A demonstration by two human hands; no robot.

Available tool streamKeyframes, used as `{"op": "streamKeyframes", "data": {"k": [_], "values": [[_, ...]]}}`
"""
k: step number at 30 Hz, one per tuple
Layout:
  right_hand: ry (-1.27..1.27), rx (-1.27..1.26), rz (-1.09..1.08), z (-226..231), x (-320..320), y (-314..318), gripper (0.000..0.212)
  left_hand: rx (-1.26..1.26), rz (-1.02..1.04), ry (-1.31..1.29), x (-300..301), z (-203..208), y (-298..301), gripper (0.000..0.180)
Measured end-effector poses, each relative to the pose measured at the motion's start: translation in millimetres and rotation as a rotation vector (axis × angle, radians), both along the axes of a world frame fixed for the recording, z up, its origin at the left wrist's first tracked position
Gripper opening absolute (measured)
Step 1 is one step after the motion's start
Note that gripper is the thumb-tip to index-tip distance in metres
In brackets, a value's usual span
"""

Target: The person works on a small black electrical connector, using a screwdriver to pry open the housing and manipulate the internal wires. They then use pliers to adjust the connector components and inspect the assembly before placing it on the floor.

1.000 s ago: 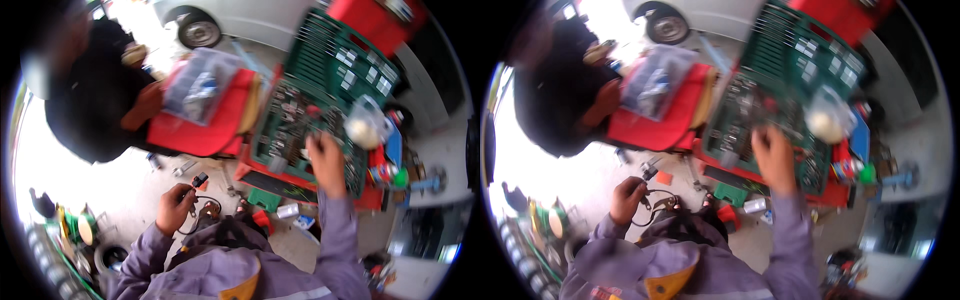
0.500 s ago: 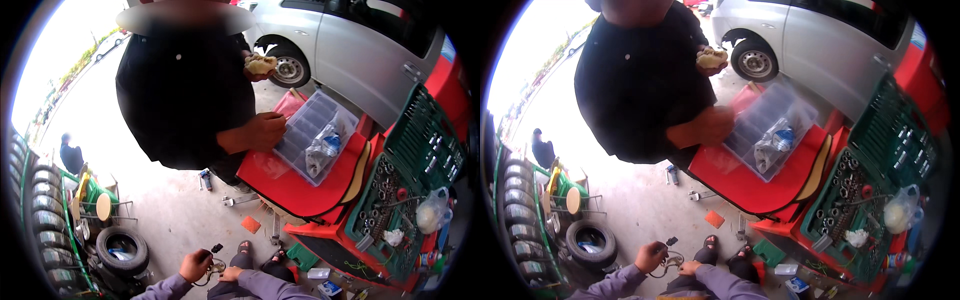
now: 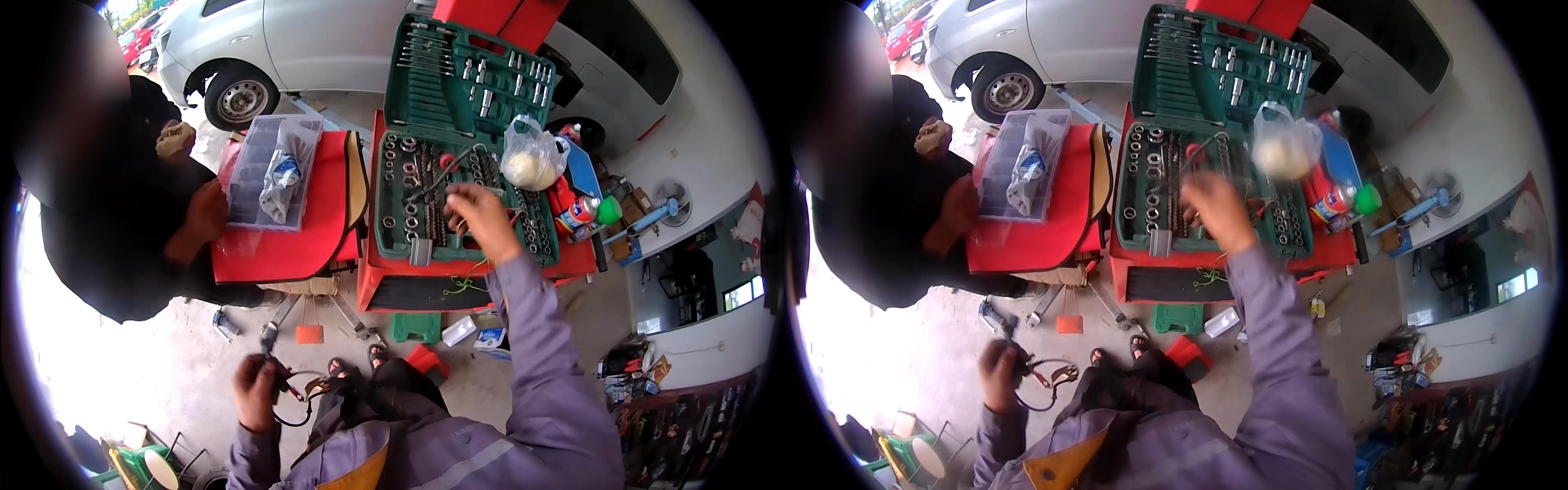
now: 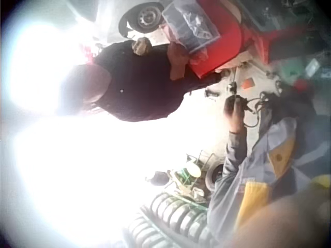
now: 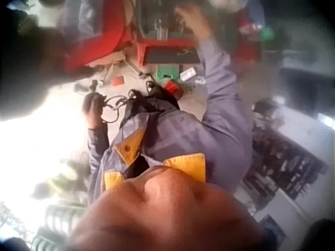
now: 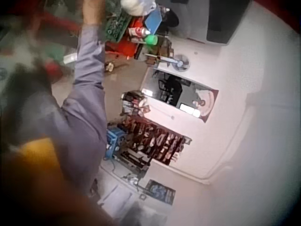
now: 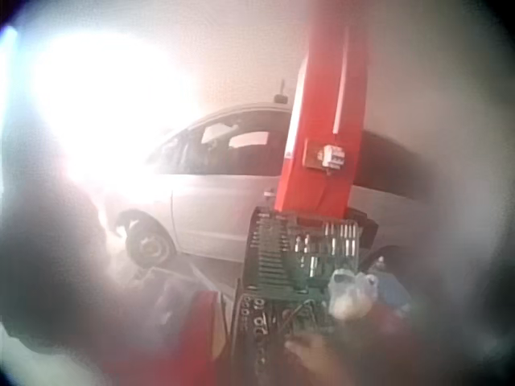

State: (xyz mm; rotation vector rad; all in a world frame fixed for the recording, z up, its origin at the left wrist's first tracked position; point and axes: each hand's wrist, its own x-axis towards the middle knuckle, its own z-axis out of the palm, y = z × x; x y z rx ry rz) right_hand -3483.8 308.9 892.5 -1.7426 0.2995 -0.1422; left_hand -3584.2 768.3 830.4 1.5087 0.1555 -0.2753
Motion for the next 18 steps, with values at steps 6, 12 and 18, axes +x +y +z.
{"op": "streamKeyframes", "data": {"k": [6, 12, 18], "values": [[0.044, -0.216, -0.086, -14, 47, -75, 0.042, -0.14, 0.09, -0.073, 14, 97, -36, 0.021], [0.096, -0.086, 0.046, -40, 85, -90, 0.027, -0.538, 0.161, -0.084, 61, 112, -63, 0.018], [0.157, -0.195, 0.136, -30, 87, -90, 0.03, -0.848, 0.144, -0.173, 82, 118, -60, 0.02]]}}
